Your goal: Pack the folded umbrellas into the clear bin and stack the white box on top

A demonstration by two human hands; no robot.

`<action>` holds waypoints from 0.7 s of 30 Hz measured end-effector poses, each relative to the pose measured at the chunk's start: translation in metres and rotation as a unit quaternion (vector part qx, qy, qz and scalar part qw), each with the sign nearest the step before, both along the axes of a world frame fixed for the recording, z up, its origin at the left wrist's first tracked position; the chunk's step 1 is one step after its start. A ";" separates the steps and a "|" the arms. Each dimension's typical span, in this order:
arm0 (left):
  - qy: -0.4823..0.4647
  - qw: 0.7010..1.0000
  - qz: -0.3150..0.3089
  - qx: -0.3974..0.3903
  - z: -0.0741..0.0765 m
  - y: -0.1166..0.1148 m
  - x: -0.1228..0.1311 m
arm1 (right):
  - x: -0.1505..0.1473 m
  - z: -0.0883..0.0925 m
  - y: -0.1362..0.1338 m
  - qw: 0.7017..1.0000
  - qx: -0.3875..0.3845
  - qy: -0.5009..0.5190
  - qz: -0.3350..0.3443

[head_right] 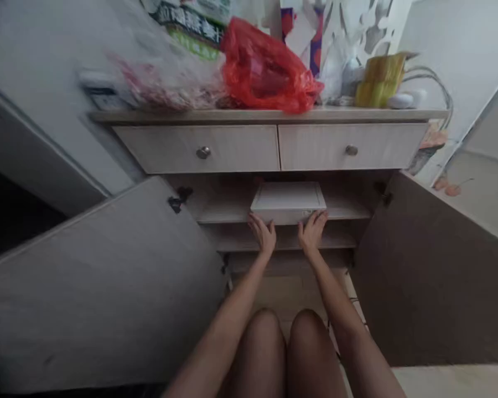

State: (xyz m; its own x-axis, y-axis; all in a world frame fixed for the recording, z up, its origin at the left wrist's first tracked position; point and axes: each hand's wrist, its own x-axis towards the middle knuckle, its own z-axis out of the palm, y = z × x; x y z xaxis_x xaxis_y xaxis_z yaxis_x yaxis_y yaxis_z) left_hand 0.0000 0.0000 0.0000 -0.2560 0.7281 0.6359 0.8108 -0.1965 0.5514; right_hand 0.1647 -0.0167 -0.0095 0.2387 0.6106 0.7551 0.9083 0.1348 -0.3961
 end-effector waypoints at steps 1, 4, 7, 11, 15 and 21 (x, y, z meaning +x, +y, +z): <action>0.001 1.000 -0.004 -0.004 0.002 0.004 -0.001 | 0.001 0.001 0.003 1.000 -0.004 0.000 0.005; 0.010 1.000 -0.004 -0.019 0.007 0.016 -0.003 | 0.004 0.004 0.012 1.000 -0.016 -0.001 0.014; 0.029 0.999 0.013 -0.041 0.012 0.025 -0.002 | 0.007 0.006 0.022 0.999 -0.033 -0.004 0.014; 0.065 0.995 0.033 -0.069 0.019 0.035 -0.001 | 0.012 0.009 0.038 0.999 -0.043 -0.016 0.013; 0.105 0.989 0.038 -0.094 0.029 0.043 0.000 | 0.020 0.010 0.054 0.998 -0.052 -0.037 0.015; 0.140 0.981 0.031 -0.127 0.045 0.058 -0.001 | 0.028 0.014 0.078 0.996 -0.069 -0.050 0.017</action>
State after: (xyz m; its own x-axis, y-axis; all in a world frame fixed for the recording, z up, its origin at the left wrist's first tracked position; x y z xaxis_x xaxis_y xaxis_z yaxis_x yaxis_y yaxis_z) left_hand -0.0006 0.0579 0.0448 -0.1459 0.8605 0.4882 0.9437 -0.0271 0.3298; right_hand 0.1930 0.0612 0.0040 0.1444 0.7166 0.6824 0.9401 0.1159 -0.3207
